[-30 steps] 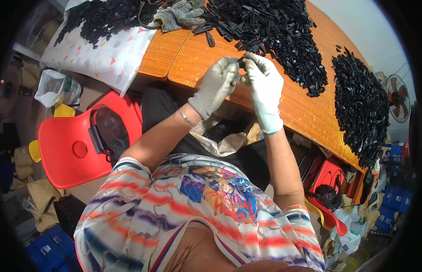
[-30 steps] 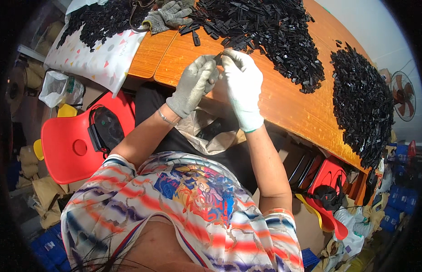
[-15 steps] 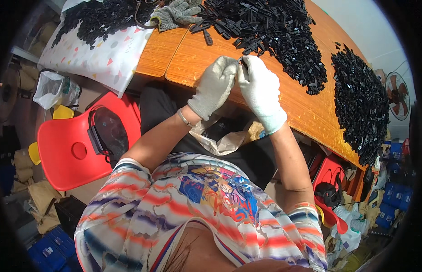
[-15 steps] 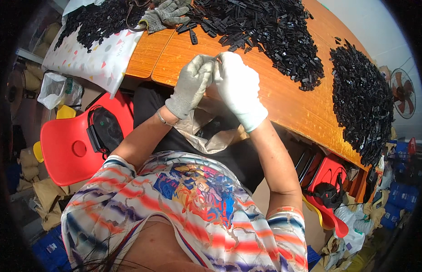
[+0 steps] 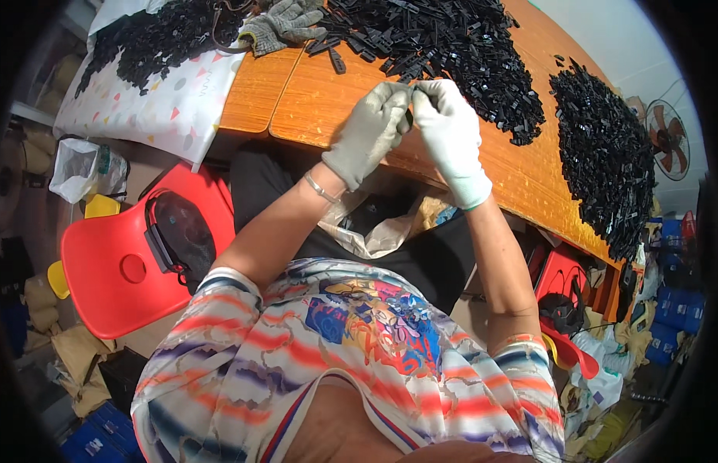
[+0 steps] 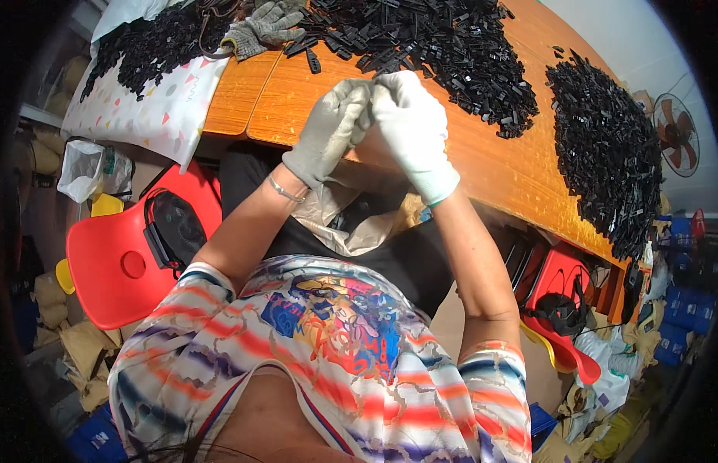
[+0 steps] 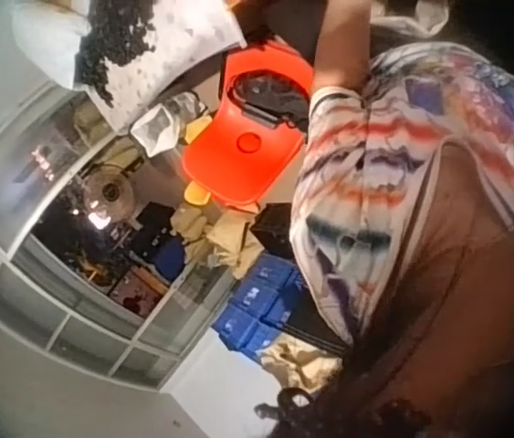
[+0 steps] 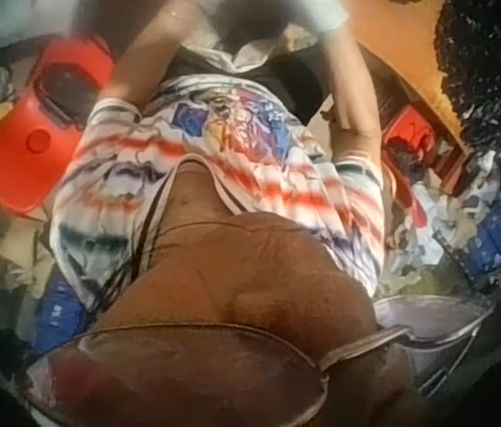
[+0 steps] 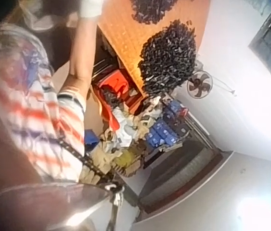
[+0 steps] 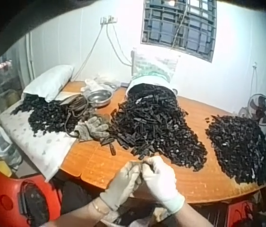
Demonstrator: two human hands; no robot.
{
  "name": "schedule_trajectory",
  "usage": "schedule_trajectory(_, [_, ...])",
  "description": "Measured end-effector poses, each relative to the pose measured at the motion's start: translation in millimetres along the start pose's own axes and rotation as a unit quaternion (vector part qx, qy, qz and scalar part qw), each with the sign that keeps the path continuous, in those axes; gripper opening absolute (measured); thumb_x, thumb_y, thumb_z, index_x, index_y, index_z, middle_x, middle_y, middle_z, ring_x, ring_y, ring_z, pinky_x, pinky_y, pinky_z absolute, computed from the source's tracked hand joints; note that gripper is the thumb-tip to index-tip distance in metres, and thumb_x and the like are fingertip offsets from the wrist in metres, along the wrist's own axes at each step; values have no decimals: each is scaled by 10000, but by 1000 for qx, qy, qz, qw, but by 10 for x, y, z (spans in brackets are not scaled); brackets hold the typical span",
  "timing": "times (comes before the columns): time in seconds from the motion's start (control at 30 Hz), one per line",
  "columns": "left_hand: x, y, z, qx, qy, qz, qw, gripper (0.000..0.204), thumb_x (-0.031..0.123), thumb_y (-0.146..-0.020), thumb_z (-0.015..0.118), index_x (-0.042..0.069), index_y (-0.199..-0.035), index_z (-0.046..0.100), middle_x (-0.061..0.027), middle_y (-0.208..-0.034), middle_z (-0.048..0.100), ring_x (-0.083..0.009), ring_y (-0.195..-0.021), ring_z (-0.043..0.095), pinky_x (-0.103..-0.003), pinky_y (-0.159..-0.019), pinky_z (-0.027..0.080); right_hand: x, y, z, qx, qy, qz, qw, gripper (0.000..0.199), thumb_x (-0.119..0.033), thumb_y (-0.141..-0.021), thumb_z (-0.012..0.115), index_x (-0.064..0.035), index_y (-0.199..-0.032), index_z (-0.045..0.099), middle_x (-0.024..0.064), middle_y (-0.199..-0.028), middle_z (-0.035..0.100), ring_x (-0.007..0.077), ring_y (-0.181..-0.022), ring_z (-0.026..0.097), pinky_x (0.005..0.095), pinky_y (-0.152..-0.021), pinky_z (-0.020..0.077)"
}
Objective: Assembling small black plastic components by snapping them together on a workbench.
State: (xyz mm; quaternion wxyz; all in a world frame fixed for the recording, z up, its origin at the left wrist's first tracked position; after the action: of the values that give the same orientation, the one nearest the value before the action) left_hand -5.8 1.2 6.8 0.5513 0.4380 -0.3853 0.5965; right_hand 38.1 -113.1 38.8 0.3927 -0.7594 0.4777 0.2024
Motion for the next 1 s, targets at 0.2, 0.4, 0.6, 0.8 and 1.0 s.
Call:
schedule_trajectory(0.2, [-69,104,-118,11,23,-40,999,269,203,-981,481,23,-1180,487,-7,-751,559,-16,-521,430,-154,-454,336,80,65,-124,-159,-309,160,924,288,-255,-919,571,-25,-1058,677,14,-860,632,81,-733,559,220,-648,453])
schedule_trajectory(0.4, [-232,172,-12,-54,119,-25,991,388,243,-977,531,48,-1299,439,-27,-836,579,-11,-565,425,-116,-446,291,222,267,75,-251,-464,199,826,259,-224,-899,588,-22,-1049,648,2,-845,589,74,-713,511,209,-635,412])
schedule_trajectory(0.6, [-375,492,-78,-79,163,-103,978,408,266,-987,509,93,-1347,426,-4,-844,508,-2,-570,347,-111,-456,230,191,518,122,-186,-311,168,917,259,-228,-860,629,-8,-724,650,10,-626,583,65,-580,497,241,-535,392])
schedule_trajectory(0.8, [-418,813,-308,-130,-138,-156,969,424,108,-971,430,14,-1382,380,-49,-942,588,-85,-829,542,-197,-693,454,145,381,-164,-318,-192,102,923,163,-179,-822,635,-26,-786,678,76,-744,662,182,-638,626,282,-608,498])
schedule_trajectory(1.0, [-197,840,-388,-130,-537,104,827,311,109,-860,557,39,-1159,603,-145,-1099,644,-304,-1001,617,-355,-852,501,1102,-163,-668,16,309,11,951,140,-271,-837,640,-171,-897,719,93,-916,630,308,-843,635,388,-755,501])
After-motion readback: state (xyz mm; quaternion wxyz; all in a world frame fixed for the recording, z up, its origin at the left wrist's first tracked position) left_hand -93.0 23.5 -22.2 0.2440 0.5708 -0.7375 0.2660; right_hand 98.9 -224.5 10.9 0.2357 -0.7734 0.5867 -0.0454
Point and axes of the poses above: each hand's wrist, its own y-axis away from the middle knuckle, its own z-axis out of the palm, x = y × z, the point moved 4 cm from there along -y, towards the middle knuckle
